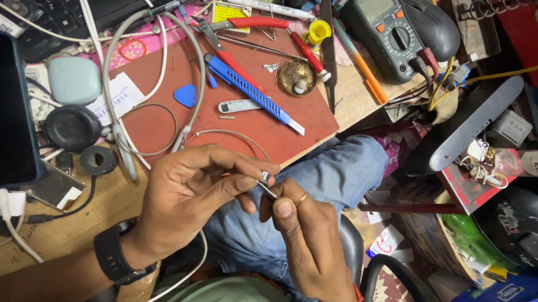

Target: The person uses pliers to strip and adjust a small wire or connector, then handles a small cylindrical component and a soldering iron. The person reaches for a bottle and returns to the work, continuing to manipulate the small parts on a cluttered workbench.

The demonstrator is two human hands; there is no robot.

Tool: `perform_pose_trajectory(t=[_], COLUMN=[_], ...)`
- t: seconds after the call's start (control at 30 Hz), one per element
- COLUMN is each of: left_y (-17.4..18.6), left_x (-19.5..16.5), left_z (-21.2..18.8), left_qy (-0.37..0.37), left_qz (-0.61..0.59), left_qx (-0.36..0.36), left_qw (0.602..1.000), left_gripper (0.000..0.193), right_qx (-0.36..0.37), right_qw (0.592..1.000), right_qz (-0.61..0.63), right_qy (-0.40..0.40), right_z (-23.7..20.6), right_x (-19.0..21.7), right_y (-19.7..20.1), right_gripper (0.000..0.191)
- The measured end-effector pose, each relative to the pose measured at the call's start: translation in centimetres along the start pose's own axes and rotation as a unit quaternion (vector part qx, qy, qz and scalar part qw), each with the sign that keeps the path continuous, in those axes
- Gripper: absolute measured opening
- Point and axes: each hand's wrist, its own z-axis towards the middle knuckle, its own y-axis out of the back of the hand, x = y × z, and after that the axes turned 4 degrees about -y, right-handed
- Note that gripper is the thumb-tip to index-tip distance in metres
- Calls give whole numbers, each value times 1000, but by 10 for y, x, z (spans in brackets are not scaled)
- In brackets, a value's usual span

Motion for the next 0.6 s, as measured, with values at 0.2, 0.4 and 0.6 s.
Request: perform_pose_trajectory(t=[0.2,0.4,0.6], left_y=[0,1,0], left_x=[0,0,0], left_z=[-1,-1,-1], left_qy=[2,-3,-7], left_qz=[-7,-2,-1], left_qx=[-3,0,-2], left_qw=[1000,1000,1000], left_gripper=[13,13,13], right_qx=[-3,-9,-9], right_qw=[1000,1000,1000], right_qz=[-5,-7,-23], right_qy=[5,-6,11], right_z=[-1,-1,-1], right_x=[-1,-2,-1], right_y=[1,0,2], right_gripper=[42,40,42])
